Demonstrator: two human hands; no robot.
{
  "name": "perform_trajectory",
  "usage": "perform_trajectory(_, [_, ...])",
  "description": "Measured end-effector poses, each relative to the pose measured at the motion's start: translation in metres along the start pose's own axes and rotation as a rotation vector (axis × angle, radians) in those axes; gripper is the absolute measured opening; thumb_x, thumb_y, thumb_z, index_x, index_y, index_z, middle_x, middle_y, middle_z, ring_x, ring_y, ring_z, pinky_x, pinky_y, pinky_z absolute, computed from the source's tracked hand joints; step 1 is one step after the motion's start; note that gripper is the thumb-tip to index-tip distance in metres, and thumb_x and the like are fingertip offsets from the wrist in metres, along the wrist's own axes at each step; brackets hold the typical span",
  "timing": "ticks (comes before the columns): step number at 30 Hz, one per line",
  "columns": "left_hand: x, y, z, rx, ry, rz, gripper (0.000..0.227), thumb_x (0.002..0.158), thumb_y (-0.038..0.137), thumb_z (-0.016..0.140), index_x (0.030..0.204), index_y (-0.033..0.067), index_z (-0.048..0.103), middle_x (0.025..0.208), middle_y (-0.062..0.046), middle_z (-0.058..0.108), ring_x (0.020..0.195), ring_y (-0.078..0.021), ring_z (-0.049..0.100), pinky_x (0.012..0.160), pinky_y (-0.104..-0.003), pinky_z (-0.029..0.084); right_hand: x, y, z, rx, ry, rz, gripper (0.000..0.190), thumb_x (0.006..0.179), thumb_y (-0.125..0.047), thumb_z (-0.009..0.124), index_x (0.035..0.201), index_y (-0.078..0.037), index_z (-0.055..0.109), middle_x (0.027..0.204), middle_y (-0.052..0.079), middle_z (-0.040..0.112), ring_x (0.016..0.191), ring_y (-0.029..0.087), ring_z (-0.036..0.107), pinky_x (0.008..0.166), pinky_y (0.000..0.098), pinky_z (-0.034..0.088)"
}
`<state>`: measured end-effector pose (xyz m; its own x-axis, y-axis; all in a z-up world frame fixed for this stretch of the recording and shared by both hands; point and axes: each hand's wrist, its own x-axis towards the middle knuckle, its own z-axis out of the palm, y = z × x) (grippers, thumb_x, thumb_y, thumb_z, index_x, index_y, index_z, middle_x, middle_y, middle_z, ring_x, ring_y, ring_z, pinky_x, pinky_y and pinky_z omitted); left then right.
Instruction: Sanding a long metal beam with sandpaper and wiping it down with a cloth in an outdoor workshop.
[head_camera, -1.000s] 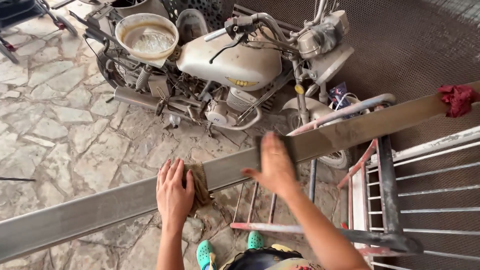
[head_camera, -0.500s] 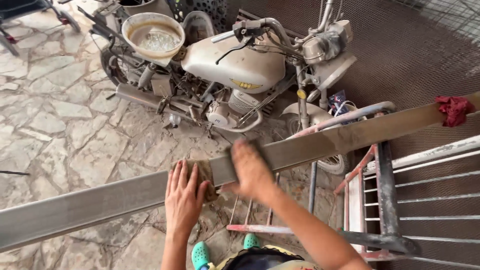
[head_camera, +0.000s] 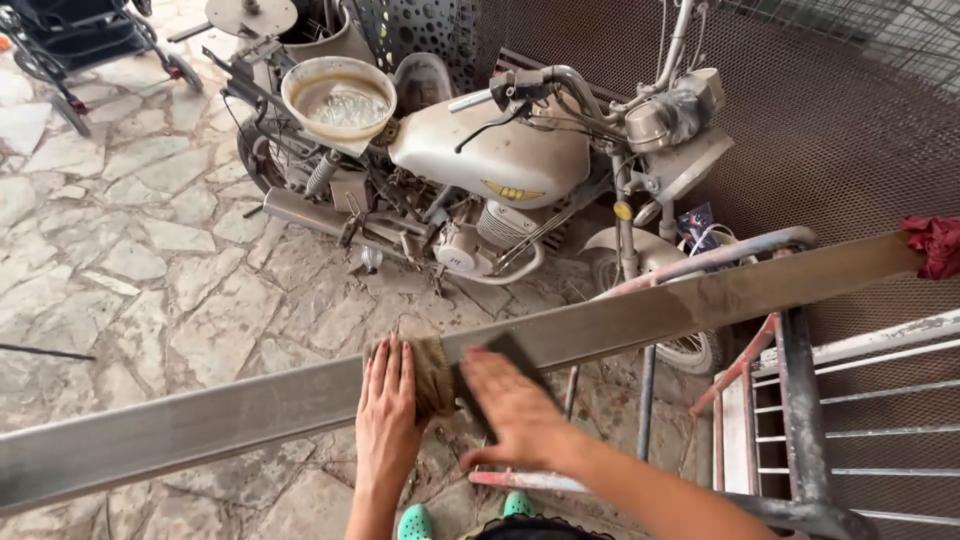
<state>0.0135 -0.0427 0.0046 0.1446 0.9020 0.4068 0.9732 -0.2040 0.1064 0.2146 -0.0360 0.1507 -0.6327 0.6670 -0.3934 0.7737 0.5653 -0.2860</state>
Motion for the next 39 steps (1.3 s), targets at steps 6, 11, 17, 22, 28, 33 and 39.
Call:
perform_trajectory(6, [0.000, 0.004, 0.000, -0.022, -0.014, -0.050, 0.125, 0.061, 0.041, 0.085, 0.161, -0.0010, 0.023, 0.169, -0.018, 0.026, 0.158, -0.0281, 0.022, 0.132, -0.040, 0.015, 0.015, 0.156, 0.015, -0.186, 0.493, 0.470, 0.121, 0.075, -0.087, -0.008, 0.150, 0.007, -0.001, 0.161, 0.023, -0.002, 0.149, 0.032, 0.003, 0.123, 0.0378, 0.002])
perform_trajectory(11, [-0.004, 0.007, -0.006, -0.057, -0.031, -0.061, 0.124, 0.061, 0.038, 0.085, 0.162, -0.0011, 0.023, 0.169, -0.018, 0.026, 0.158, -0.0298, 0.021, 0.132, -0.041, 0.015, 0.026, 0.021, 0.024, -0.389, 0.504, 0.278, 0.118, 0.078, -0.082, 0.031, 0.153, 0.005, 0.003, 0.162, 0.021, 0.002, 0.150, 0.028, 0.005, 0.124, 0.0381, 0.005])
perform_trajectory(17, [-0.001, 0.003, -0.008, -0.076, -0.036, -0.068, 0.120, 0.063, 0.039, 0.085, 0.160, 0.0000, 0.027, 0.168, -0.017, 0.029, 0.158, -0.0287, 0.023, 0.132, -0.041, 0.016, -0.026, 0.141, 0.024, -0.090, 0.413, 0.549, 0.103, 0.086, -0.068, 0.034, 0.151, 0.004, 0.001, 0.161, 0.022, -0.004, 0.148, 0.033, 0.003, 0.121, 0.0432, 0.004])
perform_trajectory(22, [-0.004, 0.000, -0.001, -0.092, -0.026, -0.062, 0.119, 0.066, 0.045, 0.083, 0.161, 0.0003, 0.027, 0.168, -0.018, 0.029, 0.158, -0.0284, 0.024, 0.132, -0.041, 0.015, -0.002, 0.079, -0.027, 0.065, 0.500, 0.736, 0.099, 0.085, -0.051, 0.066, 0.151, 0.003, 0.016, 0.159, 0.022, 0.016, 0.145, 0.035, 0.020, 0.119, 0.0473, 0.020])
perform_trajectory(28, [-0.003, 0.000, 0.000, -0.093, -0.017, -0.057, 0.122, 0.064, 0.044, 0.085, 0.161, 0.0005, 0.026, 0.169, -0.017, 0.027, 0.159, -0.0297, 0.022, 0.131, -0.042, 0.016, -0.005, 0.038, 0.021, 0.040, 0.239, 0.242, 0.122, 0.067, -0.088, -0.001, 0.151, 0.000, -0.009, 0.163, 0.015, -0.016, 0.150, 0.026, -0.012, 0.120, 0.0415, -0.008])
perform_trajectory(33, [-0.006, -0.002, 0.003, -0.057, -0.028, -0.049, 0.127, 0.062, 0.051, 0.084, 0.162, 0.0009, 0.024, 0.169, -0.016, 0.027, 0.159, -0.0287, 0.022, 0.132, -0.042, 0.016, -0.018, 0.157, 0.000, -0.056, 0.499, 0.774, 0.105, 0.090, -0.071, 0.041, 0.151, 0.009, 0.009, 0.159, 0.028, 0.010, 0.146, 0.038, 0.016, 0.119, 0.0478, 0.019])
perform_trajectory(39, [-0.005, -0.003, 0.003, -0.061, 0.001, -0.037, 0.119, 0.062, 0.040, 0.083, 0.161, 0.0001, 0.028, 0.168, -0.016, 0.031, 0.158, -0.0291, 0.025, 0.132, -0.042, 0.017, 0.010, -0.009, 0.023, 0.002, 0.218, 0.176, 0.126, 0.064, -0.088, -0.011, 0.150, 0.006, -0.012, 0.161, 0.021, -0.017, 0.150, 0.030, -0.011, 0.121, 0.0386, -0.009])
